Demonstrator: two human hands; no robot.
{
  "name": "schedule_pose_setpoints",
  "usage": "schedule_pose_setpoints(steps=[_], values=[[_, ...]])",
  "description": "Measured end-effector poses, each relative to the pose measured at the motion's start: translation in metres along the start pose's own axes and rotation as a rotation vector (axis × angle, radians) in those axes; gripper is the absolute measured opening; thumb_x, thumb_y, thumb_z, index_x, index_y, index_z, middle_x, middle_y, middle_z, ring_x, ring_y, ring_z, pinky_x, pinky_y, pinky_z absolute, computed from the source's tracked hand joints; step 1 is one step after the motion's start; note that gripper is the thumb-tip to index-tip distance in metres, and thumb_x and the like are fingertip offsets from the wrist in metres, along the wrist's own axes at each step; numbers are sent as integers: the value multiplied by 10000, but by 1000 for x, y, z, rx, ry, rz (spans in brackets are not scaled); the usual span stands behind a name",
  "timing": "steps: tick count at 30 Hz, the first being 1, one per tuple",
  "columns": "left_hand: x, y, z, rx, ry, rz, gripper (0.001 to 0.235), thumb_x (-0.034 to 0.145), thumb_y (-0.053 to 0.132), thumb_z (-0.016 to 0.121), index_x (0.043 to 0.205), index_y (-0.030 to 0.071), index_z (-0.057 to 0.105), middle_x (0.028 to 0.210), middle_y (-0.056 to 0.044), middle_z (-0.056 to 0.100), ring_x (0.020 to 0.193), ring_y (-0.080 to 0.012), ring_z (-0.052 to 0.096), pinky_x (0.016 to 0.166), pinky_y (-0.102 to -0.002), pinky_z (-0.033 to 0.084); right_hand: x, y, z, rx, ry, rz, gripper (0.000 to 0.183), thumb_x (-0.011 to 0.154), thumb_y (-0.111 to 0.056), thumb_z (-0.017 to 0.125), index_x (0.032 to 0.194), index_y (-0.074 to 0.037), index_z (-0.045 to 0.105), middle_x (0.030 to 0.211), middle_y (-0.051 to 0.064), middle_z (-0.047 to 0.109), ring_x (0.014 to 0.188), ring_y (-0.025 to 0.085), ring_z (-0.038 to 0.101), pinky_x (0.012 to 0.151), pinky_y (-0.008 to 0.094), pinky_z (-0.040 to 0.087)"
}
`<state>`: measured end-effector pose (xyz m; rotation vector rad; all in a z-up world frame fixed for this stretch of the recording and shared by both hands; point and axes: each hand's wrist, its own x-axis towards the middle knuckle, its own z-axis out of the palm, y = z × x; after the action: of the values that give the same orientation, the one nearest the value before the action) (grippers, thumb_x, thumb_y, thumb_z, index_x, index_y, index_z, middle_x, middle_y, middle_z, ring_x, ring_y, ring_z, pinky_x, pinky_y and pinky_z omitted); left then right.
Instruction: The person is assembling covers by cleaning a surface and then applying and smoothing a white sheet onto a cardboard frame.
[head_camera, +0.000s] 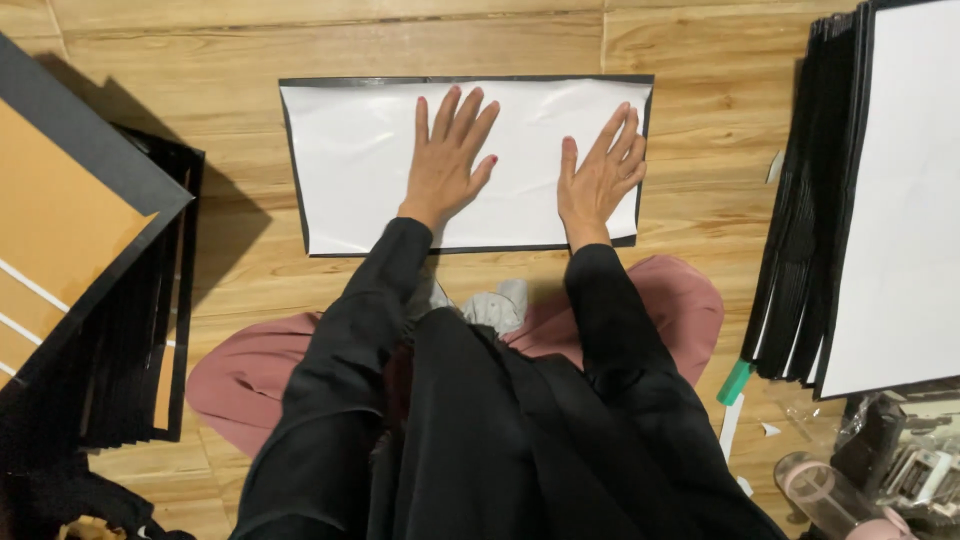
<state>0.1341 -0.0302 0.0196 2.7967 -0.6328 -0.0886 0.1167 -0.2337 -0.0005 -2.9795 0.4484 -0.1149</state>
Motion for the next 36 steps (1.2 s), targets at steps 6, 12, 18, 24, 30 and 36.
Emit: schedule_pose_setpoints(steps=[6,12,18,24,30,36], values=[[4,7,-19,64,-68,-40,654,954,424,449,1447,127,139,1489,-66,84,1371,-279,57,1086,-550,63,-12,-22,8,440,-258,-253,771,932,-348,564,1434,-74,46,1503,117,22,1405,243,24,1134,437,62],[2,-17,8,4,-1,-46,707,908,447,494,1414,57,190,1469,-113,177,1358,-280,136,1087,-512,119,30,1,13,204,-251,-480,735,931,-301,583,1418,-11,115,1480,177,101,1381,324,83,1111,506,61],[-34,-79,-21,-38,16,-385,733,953,375,548,1430,40,105,1487,-137,80,1376,-321,63,1114,-510,79,38,1,-31,262,-247,-443,650,977,-502,201,1439,-71,47,1507,106,33,1408,251,20,1152,412,11],[-71,-117,-26,19,195,-511,664,952,422,369,1430,31,126,1486,-138,80,1384,-297,87,1111,-485,80,41,11,-12,264,-80,-408,685,955,-453,338,1413,2,109,1478,185,109,1383,314,97,1127,422,70],[-65,-108,-18,96,243,-699,834,873,596,381,1405,-5,154,1469,-203,121,1369,-313,67,1068,-544,-40,45,17,5,277,-86,-329,777,898,-586,229,1446,-64,57,1499,125,10,1381,288,2,1124,413,-10],[-54,-9,35,-164,249,-189,665,876,531,321,1381,99,292,1438,-117,288,1357,-258,203,1068,-576,42,-34,-66,17,429,115,-539,768,775,-203,685,1375,31,267,1412,225,274,1322,351,230,1090,460,97]])
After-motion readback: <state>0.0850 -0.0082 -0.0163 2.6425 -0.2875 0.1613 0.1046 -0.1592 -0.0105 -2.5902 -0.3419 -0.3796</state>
